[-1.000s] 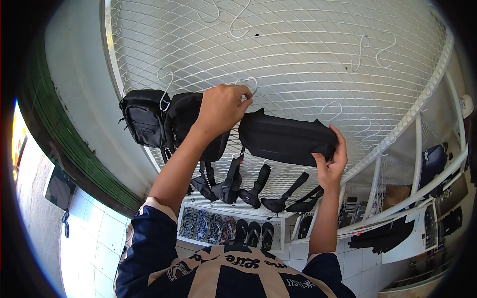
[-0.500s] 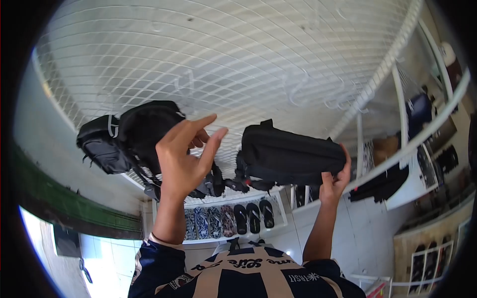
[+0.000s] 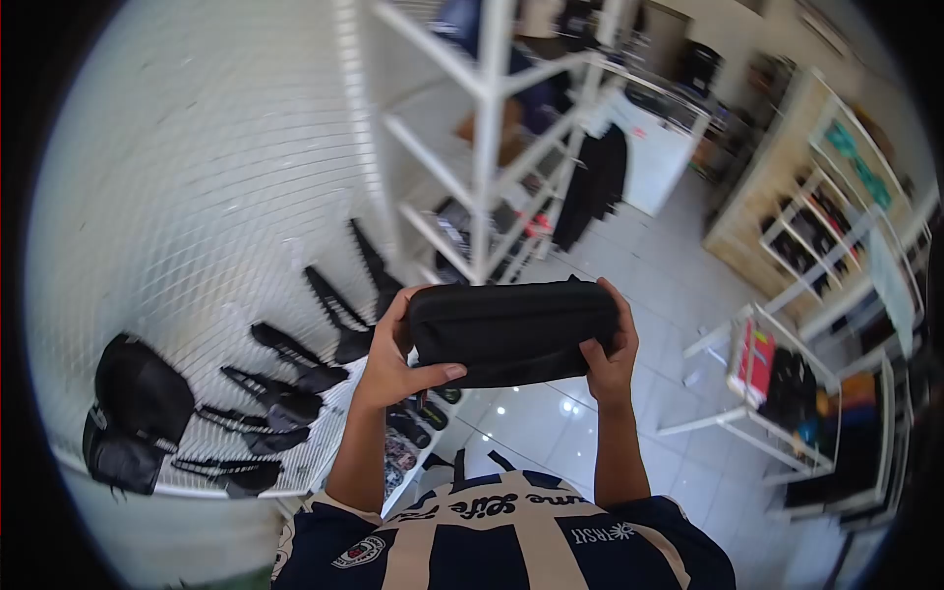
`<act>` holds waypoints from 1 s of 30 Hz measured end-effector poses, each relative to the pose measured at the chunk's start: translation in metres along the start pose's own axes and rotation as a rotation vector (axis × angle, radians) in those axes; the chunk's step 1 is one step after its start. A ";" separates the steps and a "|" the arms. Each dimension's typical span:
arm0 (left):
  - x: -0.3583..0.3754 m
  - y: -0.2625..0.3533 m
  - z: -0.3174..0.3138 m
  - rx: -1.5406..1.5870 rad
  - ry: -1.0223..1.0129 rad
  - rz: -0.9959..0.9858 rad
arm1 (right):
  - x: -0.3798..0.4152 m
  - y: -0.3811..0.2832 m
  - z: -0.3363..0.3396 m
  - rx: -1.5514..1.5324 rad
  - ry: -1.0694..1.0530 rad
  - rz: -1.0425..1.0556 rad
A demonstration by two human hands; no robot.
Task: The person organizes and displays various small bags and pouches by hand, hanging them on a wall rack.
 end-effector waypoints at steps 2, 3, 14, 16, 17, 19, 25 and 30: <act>0.006 -0.032 -0.070 0.127 -0.086 0.209 | 0.041 -0.021 0.065 0.040 0.131 -0.001; 0.008 -0.037 -0.110 0.156 -0.131 0.218 | 0.061 -0.032 0.098 0.055 0.201 -0.008; 0.063 -0.100 -0.484 0.356 -0.474 0.392 | 0.304 -0.145 0.353 0.216 0.958 -0.056; 0.074 -0.119 -0.522 0.394 -0.521 0.466 | 0.326 -0.155 0.377 0.272 1.012 -0.107; 0.081 -0.129 -0.540 0.410 -0.526 0.542 | 0.337 -0.157 0.388 0.311 1.023 -0.177; 0.087 -0.139 -0.573 0.483 -0.511 0.616 | 0.352 -0.157 0.406 0.330 1.056 -0.216; 0.086 -0.194 -0.666 0.629 -0.477 0.849 | 0.379 -0.128 0.470 0.285 1.218 -0.376; 0.080 -0.229 -0.767 0.787 -0.513 1.027 | 0.353 -0.096 0.544 0.223 1.271 -0.461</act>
Point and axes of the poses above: each hand's wrist, its own x-axis away from the middle knuckle, its own z-axis out of the back of the hand, y = z × x, the point moved 8 cm from there along -x, towards the middle knuckle, and after that the axes turned 9 degrees about -z, right-handed, at the moved point
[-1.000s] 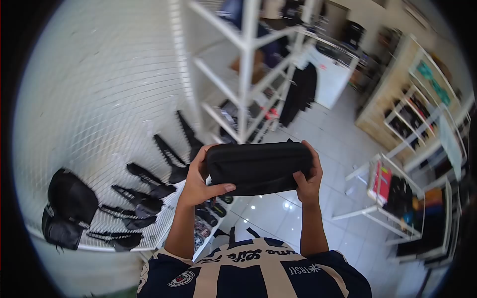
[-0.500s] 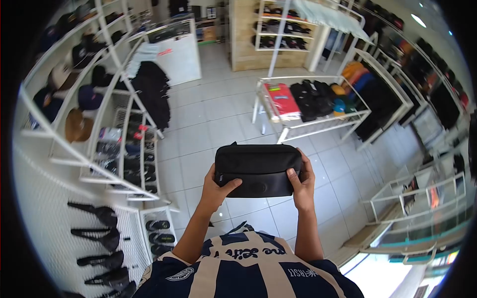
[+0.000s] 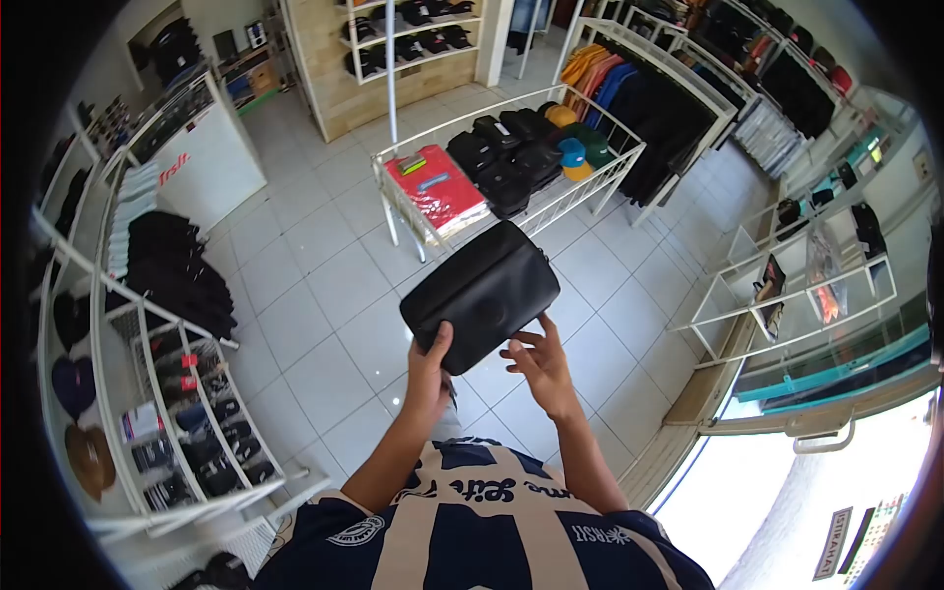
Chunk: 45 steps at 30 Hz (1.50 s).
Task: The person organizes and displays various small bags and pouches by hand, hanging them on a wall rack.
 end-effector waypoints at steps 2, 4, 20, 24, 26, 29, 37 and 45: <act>-0.039 -0.015 -0.012 -0.005 -0.051 0.017 | -0.039 -0.003 -0.012 0.010 0.023 -0.045; -0.074 -0.023 -0.030 -0.037 -0.084 0.015 | -0.075 -0.013 -0.023 -0.037 0.057 -0.007; -0.268 -0.076 -0.092 -0.570 -0.466 0.061 | -0.259 -0.037 0.091 -0.105 0.196 -0.110; -0.344 -0.136 -0.086 -0.509 -0.251 0.232 | -0.338 -0.035 0.130 -0.066 0.113 -0.132; -0.385 -0.159 -0.092 -0.742 -0.308 0.211 | -0.387 -0.016 0.154 -0.049 0.065 -0.188; -0.442 -0.206 -0.096 -0.766 -0.171 0.289 | -0.472 0.008 0.190 -0.049 -0.020 -0.236; -0.588 -0.341 -0.103 -0.642 0.133 0.263 | -0.690 0.079 0.262 0.240 -0.207 -0.303; -0.663 -0.380 -0.068 -0.942 0.329 0.270 | -0.814 0.121 0.254 0.440 -0.226 -0.304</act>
Point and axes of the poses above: each hand's wrist, its own x-axis away from the middle knuckle, its own z-axis out of the back of the hand, y = z × x, the point moved 8 cm from there along -x, towards the middle knuckle, and after that the axes turned 9 degrees about -z, right-handed, at the moved point
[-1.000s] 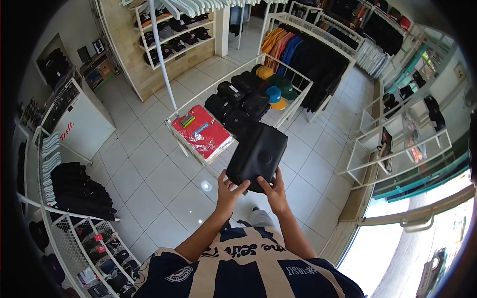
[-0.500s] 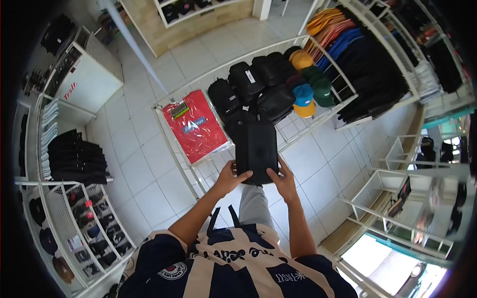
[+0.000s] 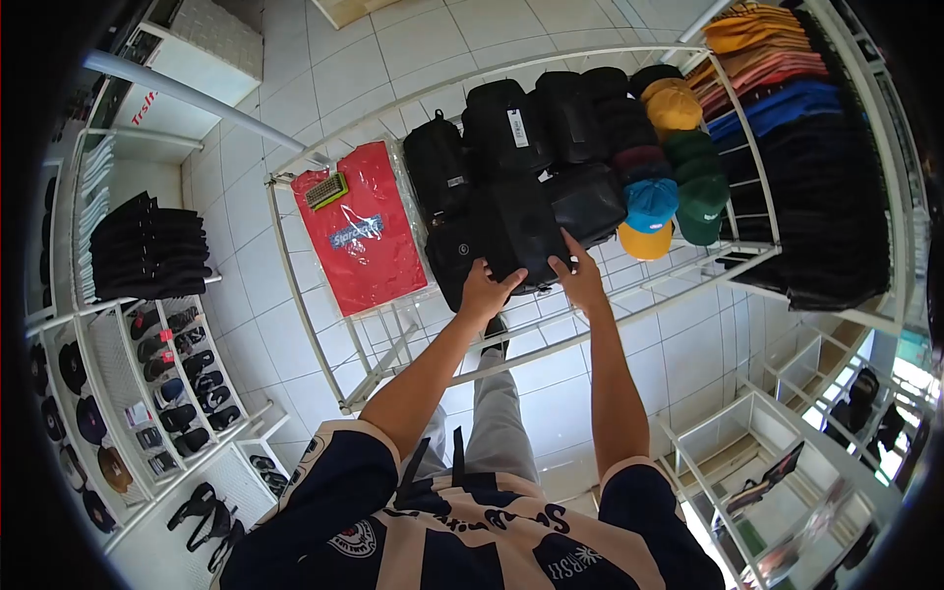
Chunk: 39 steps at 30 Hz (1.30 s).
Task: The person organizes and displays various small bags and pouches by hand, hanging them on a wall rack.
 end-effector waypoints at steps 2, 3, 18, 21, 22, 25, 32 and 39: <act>-0.005 -0.009 0.006 -0.110 0.063 0.004 | -0.023 0.027 -0.012 0.093 0.065 0.060; -0.006 -0.009 0.007 -0.251 0.061 -0.010 | -0.024 0.026 -0.014 0.181 0.142 0.121; 0.008 -0.010 0.015 -0.218 0.127 -0.028 | 0.001 0.013 -0.029 0.242 0.330 0.329; 0.032 -0.012 0.023 -0.057 0.139 -0.120 | 0.028 -0.003 -0.029 0.363 0.409 0.520; 0.046 -0.005 0.031 0.066 0.112 -0.142 | 0.045 -0.017 -0.032 0.313 0.372 0.543; 0.103 0.005 0.068 0.149 0.059 -0.124 | 0.090 -0.026 -0.046 0.144 0.170 0.298; 0.274 -0.045 0.216 0.138 0.311 -0.208 | 0.232 -0.058 -0.161 0.172 -0.146 0.361; 0.552 -0.122 0.349 0.209 0.768 -0.176 | 0.463 -0.091 -0.348 0.116 -0.670 0.571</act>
Point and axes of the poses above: each hand's wrist, its own x-axis away from the middle knuckle, its own z-axis out of the back of the hand, y = z × x, the point moved 8 cm from there along -x, towards the middle knuckle, and after that the axes turned 9 degrees about -z, right-handed, at the moved point
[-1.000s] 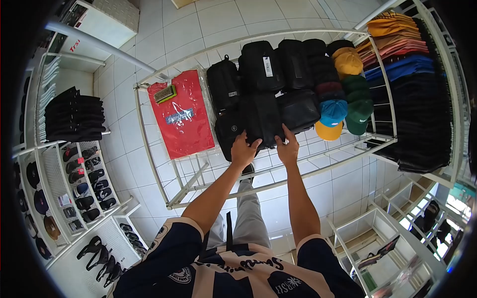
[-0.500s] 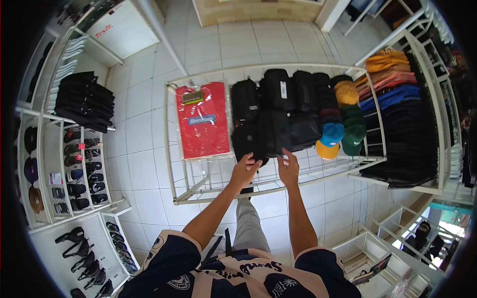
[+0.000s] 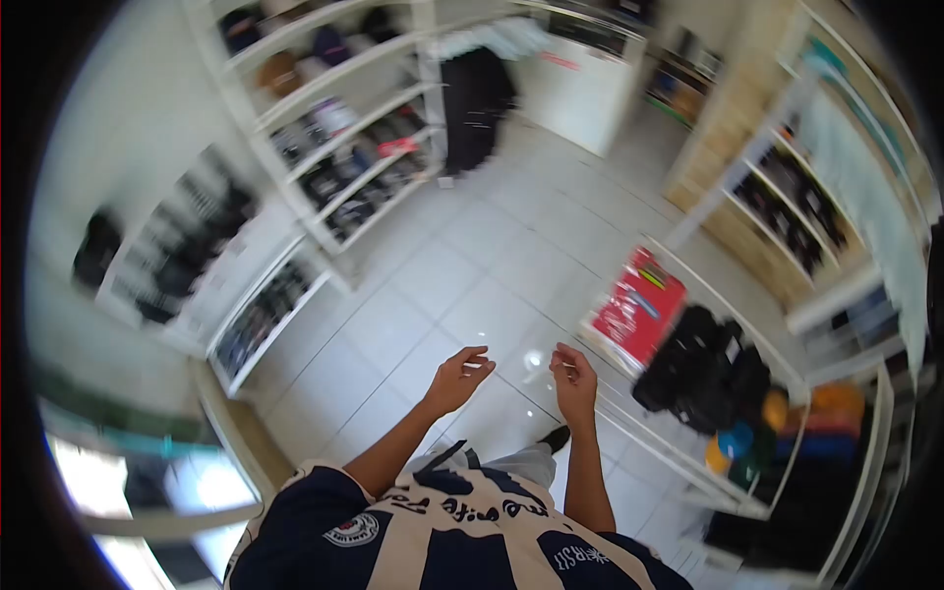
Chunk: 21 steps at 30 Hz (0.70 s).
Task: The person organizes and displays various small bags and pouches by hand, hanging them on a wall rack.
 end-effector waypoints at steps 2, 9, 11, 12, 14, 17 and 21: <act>0.043 0.006 0.079 -0.001 0.178 0.002 | 0.007 -0.028 -0.090 -0.087 -0.185 0.059; 0.198 0.030 0.285 -0.089 0.667 -0.023 | 0.091 -0.118 -0.360 0.031 -0.833 0.149; 0.235 0.031 0.327 -0.129 0.789 -0.008 | 0.108 -0.135 -0.417 0.065 -0.980 0.196; 0.250 0.033 0.345 -0.150 0.839 0.015 | 0.119 -0.141 -0.442 0.090 -1.079 0.232; 0.275 0.023 0.372 -0.154 0.909 0.025 | 0.130 -0.148 -0.482 0.098 -1.169 0.233; 0.298 0.008 0.416 -0.164 1.013 0.041 | 0.146 -0.158 -0.545 0.109 -1.285 0.256; 0.300 -0.023 0.477 -0.156 1.093 0.041 | 0.152 -0.160 -0.625 0.039 -1.345 0.261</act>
Point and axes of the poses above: each hand's wrist, its own x-axis away from the middle knuckle, its own z-axis out of the back of the hand, y = z × x, the point moved 8 cm from there along -x, towards the middle knuckle, and after that the axes turned 9 degrees about -z, right-handed, at the moved point
